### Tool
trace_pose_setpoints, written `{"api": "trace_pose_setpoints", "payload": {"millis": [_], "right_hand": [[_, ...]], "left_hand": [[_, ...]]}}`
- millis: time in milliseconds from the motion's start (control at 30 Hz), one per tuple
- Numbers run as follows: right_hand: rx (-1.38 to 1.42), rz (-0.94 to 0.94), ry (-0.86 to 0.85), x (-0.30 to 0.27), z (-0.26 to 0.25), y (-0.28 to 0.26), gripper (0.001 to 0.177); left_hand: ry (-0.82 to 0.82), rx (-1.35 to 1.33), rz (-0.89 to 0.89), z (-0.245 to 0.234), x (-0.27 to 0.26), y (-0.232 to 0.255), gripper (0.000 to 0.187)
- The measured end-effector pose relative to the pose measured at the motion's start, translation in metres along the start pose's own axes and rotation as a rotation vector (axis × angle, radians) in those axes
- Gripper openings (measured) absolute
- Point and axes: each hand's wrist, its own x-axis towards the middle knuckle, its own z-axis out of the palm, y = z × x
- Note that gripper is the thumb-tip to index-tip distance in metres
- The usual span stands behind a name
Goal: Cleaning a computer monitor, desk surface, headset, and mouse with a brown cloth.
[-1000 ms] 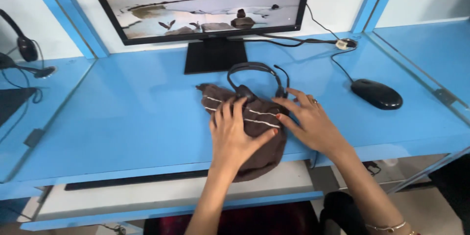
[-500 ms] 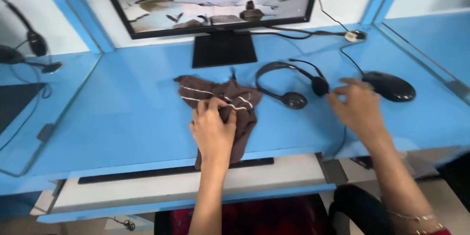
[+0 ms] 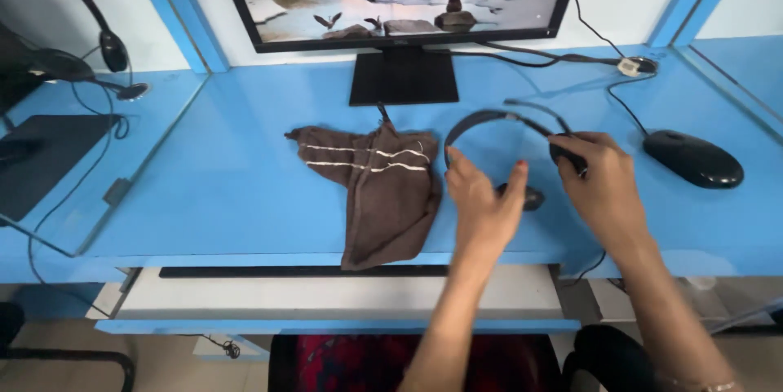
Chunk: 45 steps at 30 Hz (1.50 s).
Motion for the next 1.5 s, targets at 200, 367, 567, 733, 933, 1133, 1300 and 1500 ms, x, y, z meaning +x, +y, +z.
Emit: {"api": "trace_pose_setpoints", "payload": {"millis": [200,367,567,733,933,1133,1300,1500], "right_hand": [[0.021,-0.076,0.203,-0.009,-0.02,-0.078,0.037],[0.076,-0.116,0.205,-0.022,-0.024,-0.1,0.038],[0.578,-0.207,0.028,-0.01,-0.021,-0.097,0.032],[0.87,-0.025,-0.057,0.012,0.032,-0.05,0.022],[0.269,-0.524,-0.349,0.052,0.117,-0.093,0.078],[-0.066,-0.714,-0.594,0.045,0.119,-0.093,0.098],[0.039,-0.356,-0.345,0.012,0.051,-0.041,0.043],[0.15,0.193,0.062,-0.013,-0.053,0.095,0.032]], "left_hand": [[0.399,-0.431,0.038,0.011,-0.02,0.066,0.106],[0.612,-0.437,0.258,-0.004,-0.042,0.064,0.102],[0.315,-1.146,-0.111,-0.061,-0.022,0.053,0.043],[0.41,-1.05,-0.026,-0.126,-0.004,0.046,0.024],[0.258,-1.169,-0.1,-0.129,0.0,0.026,0.022],[0.203,-1.091,-0.134,-0.113,-0.002,0.03,0.017],[0.09,-1.071,-0.069,-0.11,-0.011,0.04,0.023],[0.1,-0.976,-0.144,-0.091,-0.013,0.03,0.025]]}}
